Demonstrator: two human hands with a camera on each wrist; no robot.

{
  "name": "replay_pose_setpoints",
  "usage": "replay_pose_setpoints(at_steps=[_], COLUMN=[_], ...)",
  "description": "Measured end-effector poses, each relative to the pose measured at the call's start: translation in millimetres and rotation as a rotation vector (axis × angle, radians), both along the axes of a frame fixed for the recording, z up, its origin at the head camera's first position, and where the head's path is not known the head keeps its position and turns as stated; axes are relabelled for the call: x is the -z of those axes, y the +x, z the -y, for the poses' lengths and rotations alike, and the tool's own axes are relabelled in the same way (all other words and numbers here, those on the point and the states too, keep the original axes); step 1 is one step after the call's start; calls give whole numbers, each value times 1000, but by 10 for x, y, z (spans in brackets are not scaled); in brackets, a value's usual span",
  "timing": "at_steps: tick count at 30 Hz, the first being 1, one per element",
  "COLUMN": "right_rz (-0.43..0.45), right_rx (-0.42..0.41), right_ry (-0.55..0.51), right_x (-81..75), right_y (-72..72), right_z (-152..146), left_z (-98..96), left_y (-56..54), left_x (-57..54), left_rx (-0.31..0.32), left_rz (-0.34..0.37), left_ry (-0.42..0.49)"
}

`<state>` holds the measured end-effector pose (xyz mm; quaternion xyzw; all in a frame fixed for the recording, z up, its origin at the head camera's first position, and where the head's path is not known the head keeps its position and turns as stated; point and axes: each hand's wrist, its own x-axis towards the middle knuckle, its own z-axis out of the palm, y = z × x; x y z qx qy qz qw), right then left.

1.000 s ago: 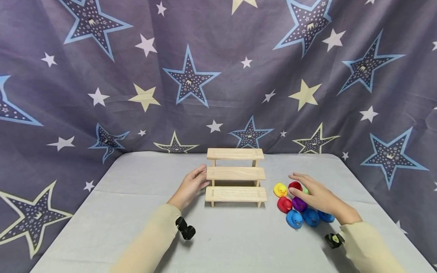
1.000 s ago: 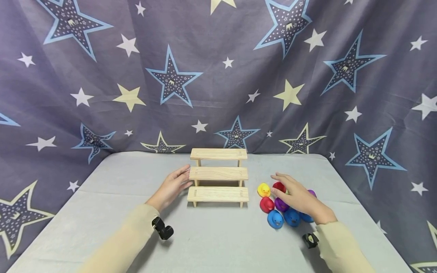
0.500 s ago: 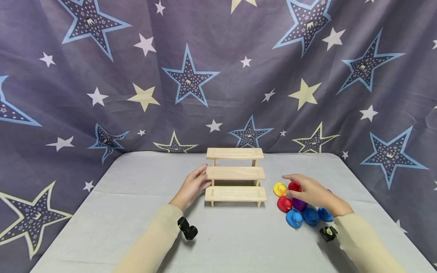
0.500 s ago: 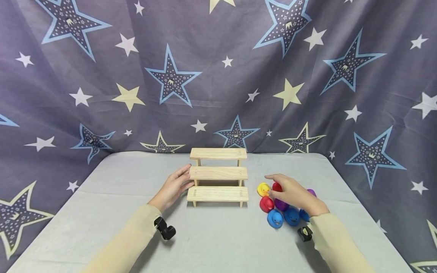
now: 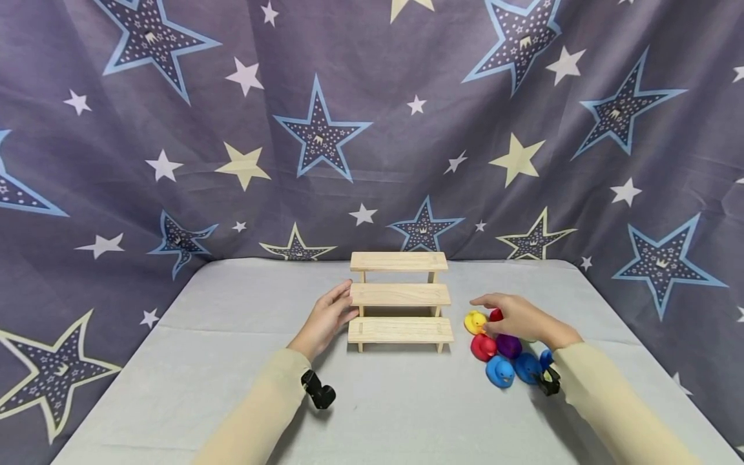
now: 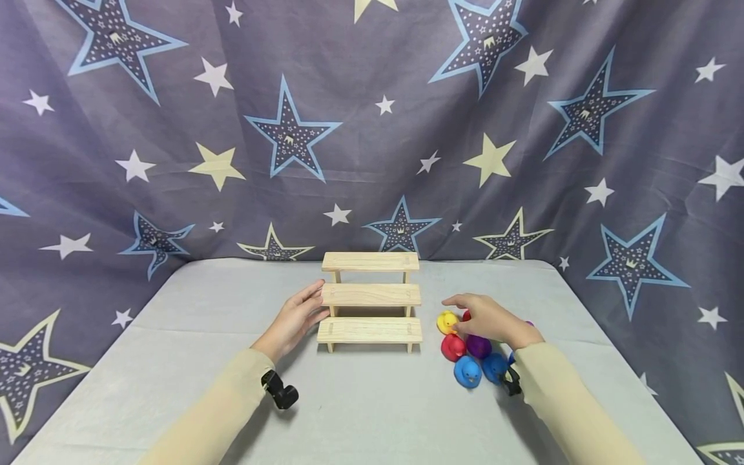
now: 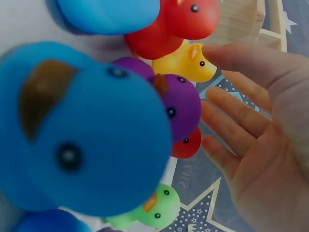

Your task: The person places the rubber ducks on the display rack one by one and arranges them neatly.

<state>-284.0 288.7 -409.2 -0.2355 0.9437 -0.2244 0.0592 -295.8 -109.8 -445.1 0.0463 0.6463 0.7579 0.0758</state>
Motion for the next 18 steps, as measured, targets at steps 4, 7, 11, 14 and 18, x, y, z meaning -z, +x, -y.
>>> replay_pose_setpoints(at_steps=[4, 7, 11, 14, 18], right_rz=[32, 59, 126, 160, 145], right_rx=[-22, -45, -60, -68, -94], right_ry=[24, 27, 16, 13, 19], right_x=[-15, -36, -39, -25, -2], right_y=[-60, -97, -137, -162, -188], right_z=[41, 69, 81, 83, 80], left_z=[1, 6, 5, 3, 1], left_y=[-10, -19, -21, -23, -26], left_x=[7, 8, 8, 8, 9], left_rx=[2, 5, 12, 12, 10], left_rz=[3, -1, -5, -9, -9], left_ry=[5, 12, 12, 10, 12])
